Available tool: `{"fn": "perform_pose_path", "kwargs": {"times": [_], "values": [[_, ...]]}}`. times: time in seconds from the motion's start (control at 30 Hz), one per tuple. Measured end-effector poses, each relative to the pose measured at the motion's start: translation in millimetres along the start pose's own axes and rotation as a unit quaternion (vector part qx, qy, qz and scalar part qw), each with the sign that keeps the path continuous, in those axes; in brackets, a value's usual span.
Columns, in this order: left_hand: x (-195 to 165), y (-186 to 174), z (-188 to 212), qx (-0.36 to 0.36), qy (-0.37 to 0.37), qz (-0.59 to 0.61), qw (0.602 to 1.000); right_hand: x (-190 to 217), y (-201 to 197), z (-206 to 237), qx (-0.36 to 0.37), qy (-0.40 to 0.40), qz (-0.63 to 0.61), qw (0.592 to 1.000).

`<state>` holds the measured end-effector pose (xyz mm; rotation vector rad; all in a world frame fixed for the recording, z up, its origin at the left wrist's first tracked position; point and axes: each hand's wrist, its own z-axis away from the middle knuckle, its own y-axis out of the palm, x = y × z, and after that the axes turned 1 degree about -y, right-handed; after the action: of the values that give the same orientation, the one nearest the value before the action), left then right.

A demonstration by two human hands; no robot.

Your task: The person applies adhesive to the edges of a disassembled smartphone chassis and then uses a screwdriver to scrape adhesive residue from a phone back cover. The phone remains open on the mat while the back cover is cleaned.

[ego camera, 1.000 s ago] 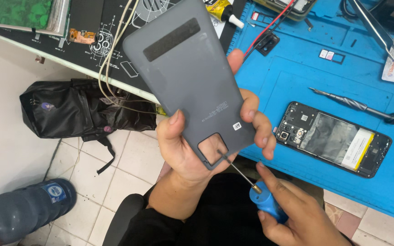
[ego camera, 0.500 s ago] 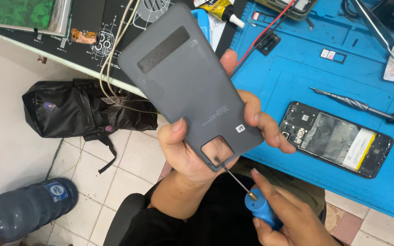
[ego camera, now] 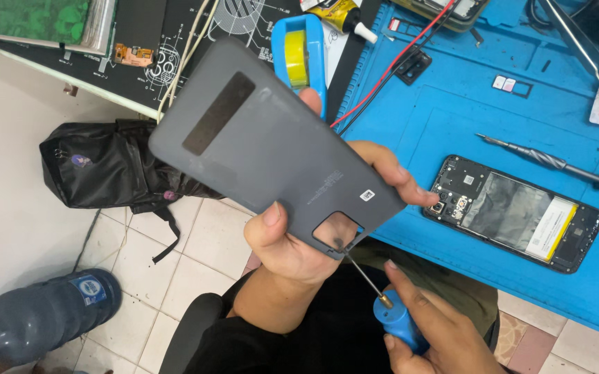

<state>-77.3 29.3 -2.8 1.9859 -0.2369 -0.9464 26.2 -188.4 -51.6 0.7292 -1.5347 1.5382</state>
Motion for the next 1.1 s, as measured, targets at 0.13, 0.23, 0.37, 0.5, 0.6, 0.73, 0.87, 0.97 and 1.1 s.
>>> {"fn": "perform_pose_path", "kwargs": {"times": [0.13, 0.23, 0.37, 0.5, 0.6, 0.73, 0.87, 0.97, 1.1], "values": [[-0.3, 1.0, 5.0, 0.001, -0.001, 0.001, 1.000, 2.0, 4.2, -1.1, 0.013, 0.048, -0.043, 0.998], [0.7, 1.1, 5.1, -0.002, 0.000, 0.019, 1.000, 2.1, 6.1, -2.4, -0.006, 0.011, -0.014, 1.000], [0.7, 1.0, 4.2, 0.003, -0.004, 0.037, 0.999, 2.8, 7.8, -2.3, -0.021, -0.006, -0.029, 0.999], [1.8, 1.7, 2.8, -0.004, 0.000, 0.019, 1.000, 4.7, 5.4, -2.4, -0.015, 0.015, -0.015, 1.000], [1.5, 0.6, 0.3, 0.006, 0.000, 0.033, 0.999, 5.2, 1.5, -5.3, -0.020, 0.007, 0.008, 1.000], [1.4, 1.4, 1.0, 0.003, -0.001, 0.008, 1.000, 6.9, -1.2, -6.6, -0.025, 0.019, 0.006, 0.999], [2.0, -0.3, 0.3, 0.006, -0.004, -0.005, 1.000, 6.3, -1.8, -6.1, -0.025, 0.014, 0.012, 1.000], [3.0, -0.6, 0.0, 0.005, -0.012, 0.002, 1.000, 4.8, -1.9, -5.4, -0.053, -0.022, 0.026, 0.998], [3.3, 0.9, 0.6, 0.007, -0.018, 0.019, 1.000, 3.3, -3.0, -4.2, -0.031, 0.042, 0.015, 0.999]]}}
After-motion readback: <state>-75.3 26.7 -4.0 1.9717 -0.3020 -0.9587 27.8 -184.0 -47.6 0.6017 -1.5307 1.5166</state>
